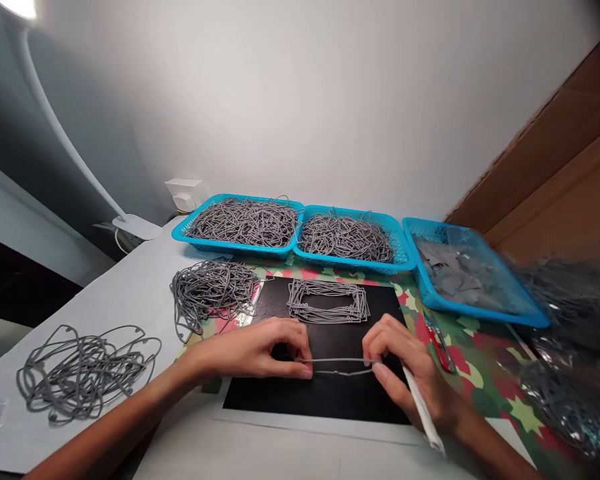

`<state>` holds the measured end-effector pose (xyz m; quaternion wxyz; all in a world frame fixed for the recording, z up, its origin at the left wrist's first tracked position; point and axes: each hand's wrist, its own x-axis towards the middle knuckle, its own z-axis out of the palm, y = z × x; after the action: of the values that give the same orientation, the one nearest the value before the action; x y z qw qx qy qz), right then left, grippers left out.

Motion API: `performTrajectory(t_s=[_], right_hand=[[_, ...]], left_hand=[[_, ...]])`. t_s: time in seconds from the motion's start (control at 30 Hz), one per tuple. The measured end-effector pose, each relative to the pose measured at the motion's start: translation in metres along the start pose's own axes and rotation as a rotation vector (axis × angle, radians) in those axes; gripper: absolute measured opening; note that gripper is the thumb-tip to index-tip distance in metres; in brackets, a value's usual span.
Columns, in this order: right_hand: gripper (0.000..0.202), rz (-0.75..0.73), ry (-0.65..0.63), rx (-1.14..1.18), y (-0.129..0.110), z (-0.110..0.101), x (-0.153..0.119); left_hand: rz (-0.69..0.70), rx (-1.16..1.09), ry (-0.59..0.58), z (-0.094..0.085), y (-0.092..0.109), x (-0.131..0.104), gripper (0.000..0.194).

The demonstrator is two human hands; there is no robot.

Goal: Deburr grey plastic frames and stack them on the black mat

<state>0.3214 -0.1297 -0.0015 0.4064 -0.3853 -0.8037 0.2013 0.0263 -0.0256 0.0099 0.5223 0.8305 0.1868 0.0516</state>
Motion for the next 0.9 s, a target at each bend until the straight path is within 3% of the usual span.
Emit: performTrajectory(t_s=[0.17,0.33,0.63,0.9], right_hand=[[0.015,0.013,0.040,-0.002,0.002,-0.006,-0.001],[0.021,0.019,-0.003,-0.023,0.007,-0.009,-0.002],[0.020,-0.011,-0.086,-0.445,0.026,0.004,-0.001],[0.022,0.007,-0.041,-0.562,0.035,0.001,-0.001]], left_hand=[[-0.081,0.033,0.035,-0.005,0.003,-0.004,0.024],[-0.192,-0.040,0.029,-0.010,0.007,-0.008,0.033],[-0.361,-0.367,0.078,-0.008,-0.006,-0.007,0.052],[-0.352,-0.372,0.087,-0.009,-0.014,-0.007,0.055]])
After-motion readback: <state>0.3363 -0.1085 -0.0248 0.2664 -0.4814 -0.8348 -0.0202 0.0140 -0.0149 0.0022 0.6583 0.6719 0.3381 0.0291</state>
